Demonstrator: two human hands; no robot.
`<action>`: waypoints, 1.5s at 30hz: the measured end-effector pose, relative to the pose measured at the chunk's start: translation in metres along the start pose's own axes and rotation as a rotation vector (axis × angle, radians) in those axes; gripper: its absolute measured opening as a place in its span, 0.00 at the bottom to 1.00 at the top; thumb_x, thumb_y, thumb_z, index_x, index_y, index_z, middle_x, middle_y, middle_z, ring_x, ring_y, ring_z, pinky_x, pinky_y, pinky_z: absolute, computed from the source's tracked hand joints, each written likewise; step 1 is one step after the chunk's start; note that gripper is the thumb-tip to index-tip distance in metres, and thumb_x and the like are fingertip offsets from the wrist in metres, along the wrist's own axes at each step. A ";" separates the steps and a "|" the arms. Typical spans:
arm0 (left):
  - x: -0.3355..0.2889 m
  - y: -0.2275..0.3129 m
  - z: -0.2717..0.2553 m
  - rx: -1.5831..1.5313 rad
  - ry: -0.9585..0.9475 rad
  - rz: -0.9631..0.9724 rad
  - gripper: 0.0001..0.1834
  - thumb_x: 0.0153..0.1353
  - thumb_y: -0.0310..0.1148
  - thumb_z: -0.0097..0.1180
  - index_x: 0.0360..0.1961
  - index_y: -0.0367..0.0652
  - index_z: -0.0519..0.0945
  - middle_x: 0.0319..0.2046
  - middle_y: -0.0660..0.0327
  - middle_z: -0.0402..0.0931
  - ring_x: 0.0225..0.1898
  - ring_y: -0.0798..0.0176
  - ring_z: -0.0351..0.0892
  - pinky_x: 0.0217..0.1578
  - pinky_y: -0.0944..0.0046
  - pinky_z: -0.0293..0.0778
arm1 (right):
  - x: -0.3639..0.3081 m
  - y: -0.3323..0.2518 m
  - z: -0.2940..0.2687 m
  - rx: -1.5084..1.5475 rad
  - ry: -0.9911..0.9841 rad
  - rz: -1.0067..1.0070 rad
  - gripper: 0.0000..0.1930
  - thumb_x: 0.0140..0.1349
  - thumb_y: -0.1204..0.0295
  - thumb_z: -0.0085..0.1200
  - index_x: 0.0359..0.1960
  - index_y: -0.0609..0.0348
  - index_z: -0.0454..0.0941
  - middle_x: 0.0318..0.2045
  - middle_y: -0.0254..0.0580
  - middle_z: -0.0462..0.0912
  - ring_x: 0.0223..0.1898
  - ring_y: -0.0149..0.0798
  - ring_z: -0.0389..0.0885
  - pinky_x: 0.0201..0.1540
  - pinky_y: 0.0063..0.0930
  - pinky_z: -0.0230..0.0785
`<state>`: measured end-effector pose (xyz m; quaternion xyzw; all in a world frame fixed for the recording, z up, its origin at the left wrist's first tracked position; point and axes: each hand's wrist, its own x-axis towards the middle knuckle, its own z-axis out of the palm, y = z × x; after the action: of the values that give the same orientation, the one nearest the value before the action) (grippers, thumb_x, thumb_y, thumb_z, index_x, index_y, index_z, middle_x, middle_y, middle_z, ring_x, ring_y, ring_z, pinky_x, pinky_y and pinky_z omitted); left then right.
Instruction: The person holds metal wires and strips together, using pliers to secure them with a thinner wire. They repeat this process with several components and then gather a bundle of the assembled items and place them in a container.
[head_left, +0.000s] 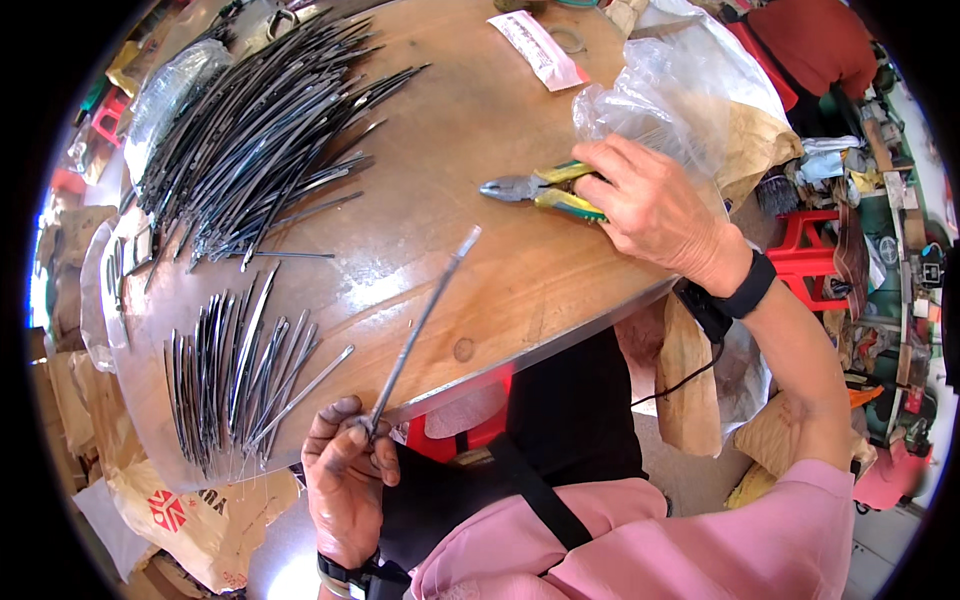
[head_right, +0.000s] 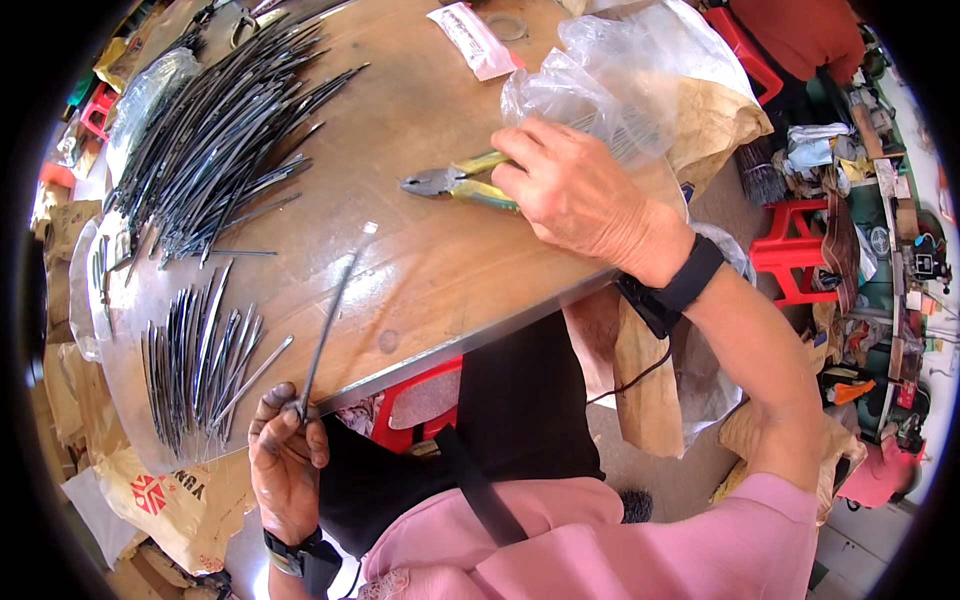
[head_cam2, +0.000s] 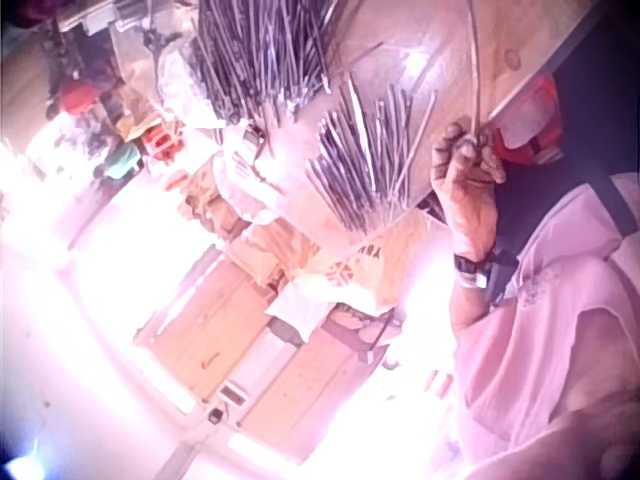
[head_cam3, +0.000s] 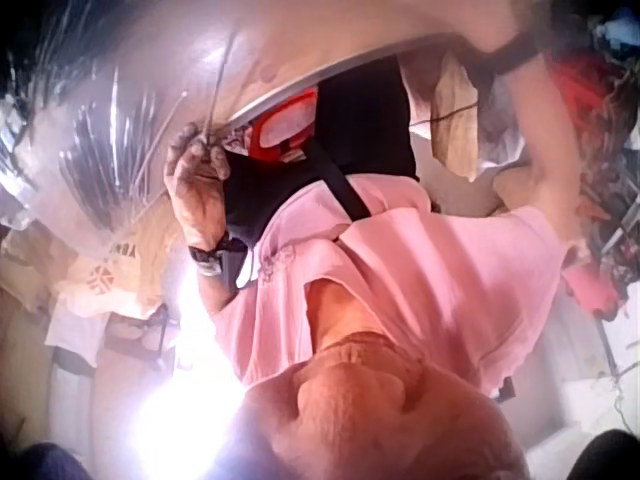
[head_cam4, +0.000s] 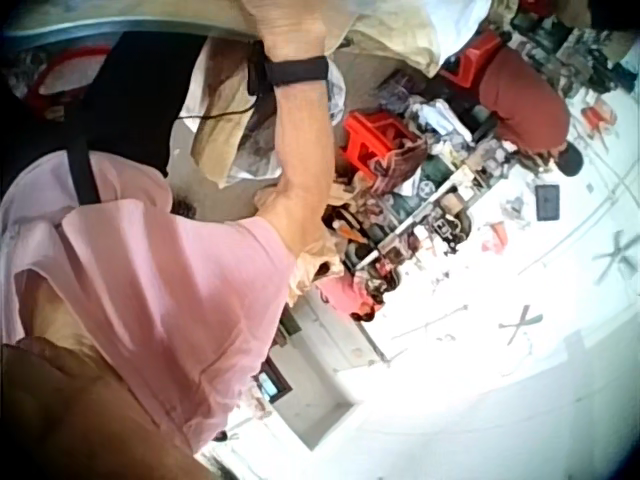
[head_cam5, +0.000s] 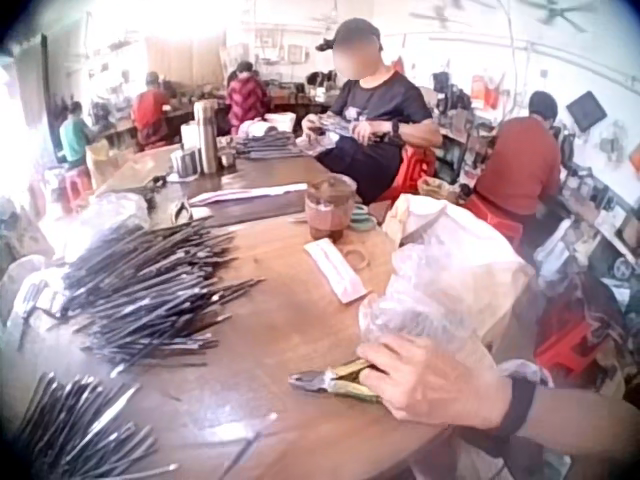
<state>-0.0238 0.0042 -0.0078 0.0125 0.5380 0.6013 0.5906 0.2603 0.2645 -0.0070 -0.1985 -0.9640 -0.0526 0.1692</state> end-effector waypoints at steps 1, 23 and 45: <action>0.000 -0.002 0.000 0.030 -0.004 0.011 0.15 0.58 0.22 0.54 0.48 0.33 0.76 0.30 0.50 0.80 0.23 0.61 0.80 0.17 0.68 0.75 | -0.001 0.001 0.002 -0.019 -0.018 -0.010 0.08 0.44 0.79 0.55 0.29 0.65 0.77 0.43 0.48 0.78 0.43 0.47 0.79 0.42 0.35 0.77; -0.026 -0.010 0.016 -0.398 -0.482 -0.177 0.24 0.50 0.22 0.63 0.51 0.34 0.77 0.27 0.50 0.77 0.20 0.58 0.73 0.16 0.65 0.66 | -0.026 -0.099 -0.096 0.774 0.567 0.888 0.06 0.58 0.77 0.60 0.36 0.65 0.83 0.42 0.37 0.83 0.39 0.26 0.78 0.42 0.21 0.69; -0.021 -0.032 0.006 0.318 -0.250 -0.004 0.11 0.60 0.20 0.61 0.44 0.32 0.78 0.28 0.50 0.81 0.19 0.66 0.76 0.20 0.69 0.70 | -0.058 -0.131 -0.035 1.339 0.317 0.986 0.09 0.54 0.76 0.66 0.35 0.68 0.81 0.44 0.49 0.79 0.35 0.34 0.76 0.36 0.24 0.68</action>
<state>0.0088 -0.0156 -0.0134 0.1789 0.5487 0.5015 0.6445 0.2686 0.1170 0.0007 -0.4445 -0.5597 0.5822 0.3876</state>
